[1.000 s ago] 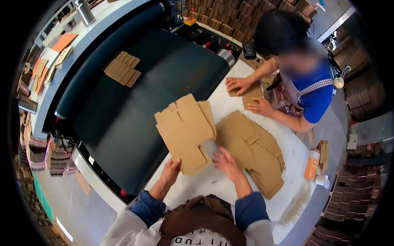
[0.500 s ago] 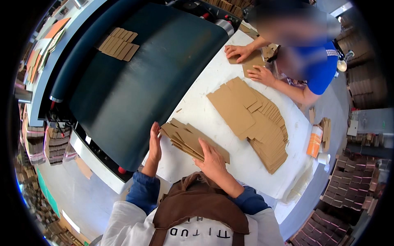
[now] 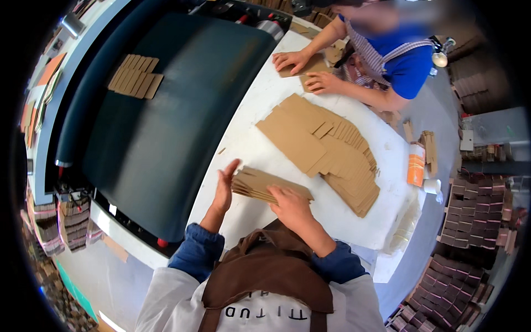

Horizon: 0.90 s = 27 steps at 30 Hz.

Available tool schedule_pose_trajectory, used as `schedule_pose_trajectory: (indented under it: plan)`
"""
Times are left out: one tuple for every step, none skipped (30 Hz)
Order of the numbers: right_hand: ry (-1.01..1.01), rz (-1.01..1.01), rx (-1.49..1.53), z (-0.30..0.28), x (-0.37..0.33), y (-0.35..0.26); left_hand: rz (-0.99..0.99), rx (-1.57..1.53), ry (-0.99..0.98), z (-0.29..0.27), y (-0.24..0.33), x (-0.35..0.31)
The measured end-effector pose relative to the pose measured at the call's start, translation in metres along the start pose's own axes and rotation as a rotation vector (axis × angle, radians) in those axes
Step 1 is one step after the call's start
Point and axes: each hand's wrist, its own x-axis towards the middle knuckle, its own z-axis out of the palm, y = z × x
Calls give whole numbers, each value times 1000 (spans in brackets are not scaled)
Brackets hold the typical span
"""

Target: The person stacks flat cardboard pieces on a table, aligns them into neat piles, and moves the stacks to a nearby machine. They then return to the table to continue stacking more cardboard pieces.

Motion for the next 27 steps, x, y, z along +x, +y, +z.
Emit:
schedule_pose_trajectory:
  plan:
    - [39, -53, 1, 3, 2, 9, 4, 9, 191, 5, 2, -5]
    - [81, -108, 1, 1, 4, 16, 32, -20, 293, 2, -4, -6]
    - [53, -20, 55, -12, 10, 14, 57, -46, 398, 1, -2, -9]
    - [25, 68, 109, -32, 20, 14, 64, 56, 430, 7, -2, -14]
    - [-2, 159, 169, -50, 30, 18, 70, 161, 459, 16, 9, -19]
    - [50, 99, 217, -63, 43, 28, 89, 208, 421, 20, 8, -22]
    - [45, 66, 326, -79, 57, 38, 108, 222, 383, 29, 6, -18]
    - [36, 24, 436, -94, 75, 47, 130, 240, 351, 40, 10, -13]
    - [17, -13, 485, -106, 95, 64, 153, 256, 315, 51, 12, -7]
    - [-7, -55, 532, -114, 116, 84, 165, 282, 333, 61, 10, 7]
    - [-59, -17, 590, -119, 137, 99, 141, 318, 344, 72, 9, 21]
    - [-113, 20, 644, -124, 159, 114, 116, 353, 356, 84, 9, 35]
    - [-167, 59, 699, -128, 176, 130, 90, 388, 367, 97, 7, 51]
    - [-179, 61, 654, -127, 193, 145, 40, 388, 381, 104, -2, 68]
    - [-181, 69, 613, -126, 207, 161, -19, 434, 409, 116, -7, 84]
    - [-181, 77, 572, -127, 222, 178, -91, 476, 425, 127, -13, 97]
    - [-172, 49, 396, -126, 237, 196, -175, 518, 440, 135, -17, 108]
    - [-156, 34, 222, -130, 245, 215, -149, 505, 445, 143, -20, 115]
    - [-139, 20, 48, -135, 252, 234, -123, 491, 449, 149, -22, 123]
    - [-109, 43, 19, -139, 256, 243, -111, 474, 471, 151, -29, 124]
    - [-103, 83, 14, -144, 257, 270, -150, 384, 501, 166, -17, 127]
    - [-97, 123, 9, -148, 257, 295, -155, 482, 527, 171, -25, 135]
    - [-98, 146, 5, -147, 259, 309, -156, 583, 569, 169, -31, 139]
    - [-338, 325, 96, -162, 251, 290, -155, 558, 570, 169, -29, 137]
    - [-332, 295, 135, -148, 254, 293, -153, 534, 569, 168, -26, 133]
    - [-302, 280, 172, -139, 253, 305, -140, 505, 544, 176, -20, 137]
    - [-280, 266, 208, -134, 253, 310, -145, 490, 530, 182, -17, 138]
